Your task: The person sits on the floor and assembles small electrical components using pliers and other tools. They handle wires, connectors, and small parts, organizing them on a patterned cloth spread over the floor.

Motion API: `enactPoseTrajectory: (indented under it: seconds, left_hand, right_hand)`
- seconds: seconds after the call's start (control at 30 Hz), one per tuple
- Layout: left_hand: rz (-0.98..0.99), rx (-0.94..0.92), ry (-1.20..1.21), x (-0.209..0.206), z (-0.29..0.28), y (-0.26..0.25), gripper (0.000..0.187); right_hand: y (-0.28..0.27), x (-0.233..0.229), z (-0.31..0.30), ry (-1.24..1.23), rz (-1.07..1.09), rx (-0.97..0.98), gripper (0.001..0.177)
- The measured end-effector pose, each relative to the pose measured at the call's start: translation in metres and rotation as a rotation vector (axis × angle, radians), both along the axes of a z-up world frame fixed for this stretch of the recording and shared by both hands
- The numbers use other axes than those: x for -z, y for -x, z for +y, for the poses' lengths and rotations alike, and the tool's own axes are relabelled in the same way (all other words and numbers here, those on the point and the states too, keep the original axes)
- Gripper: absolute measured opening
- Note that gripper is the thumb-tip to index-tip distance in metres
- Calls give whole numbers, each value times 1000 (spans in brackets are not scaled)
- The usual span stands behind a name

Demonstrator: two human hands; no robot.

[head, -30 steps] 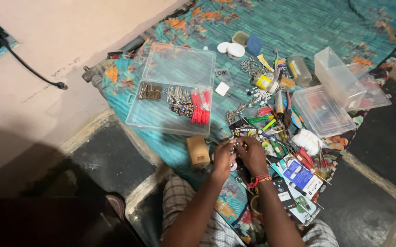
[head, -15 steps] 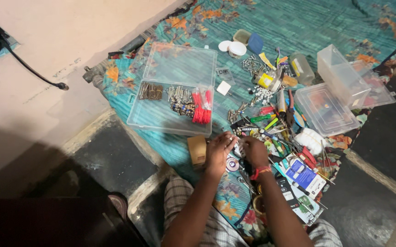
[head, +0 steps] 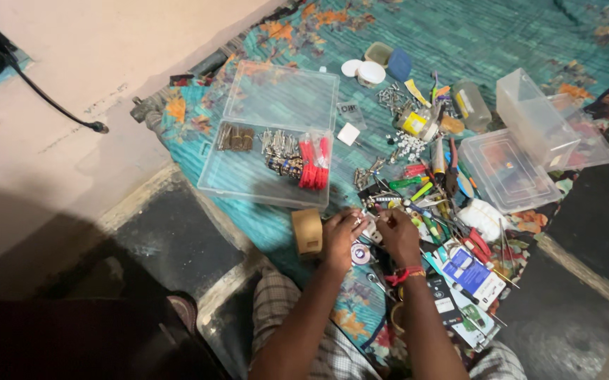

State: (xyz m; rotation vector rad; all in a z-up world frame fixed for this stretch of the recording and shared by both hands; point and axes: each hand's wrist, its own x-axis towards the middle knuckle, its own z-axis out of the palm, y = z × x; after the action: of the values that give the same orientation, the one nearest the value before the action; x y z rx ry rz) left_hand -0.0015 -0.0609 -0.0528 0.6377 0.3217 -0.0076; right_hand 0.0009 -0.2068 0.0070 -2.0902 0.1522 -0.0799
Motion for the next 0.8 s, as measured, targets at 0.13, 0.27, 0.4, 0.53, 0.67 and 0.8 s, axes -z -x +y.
enactPoseTrajectory:
  seconds: [0.13, 0.27, 0.4, 0.53, 0.67, 0.8]
  left_hand:
    - [14, 119, -24, 5, -11, 0, 22]
    - [50, 207, -91, 15, -21, 11, 21]
    - [113, 209, -93, 8, -20, 11, 21]
    - [54, 178, -4, -12, -13, 13, 26]
    - [21, 107, 65, -21, -3, 13, 23]
    - [22, 5, 45, -16, -3, 6, 23]
  right_hand:
    - [23, -29, 9, -22, -60, -57, 21]
    - [31, -36, 17, 104, -174, -72, 21]
    - [37, -36, 17, -82, -48, 21, 23]
    - [22, -23, 6, -46, -146, 76, 24]
    - [-37, 6, -2, 204, -207, -123, 19]
    - [-76, 29, 7, 602, -176, -249, 23]
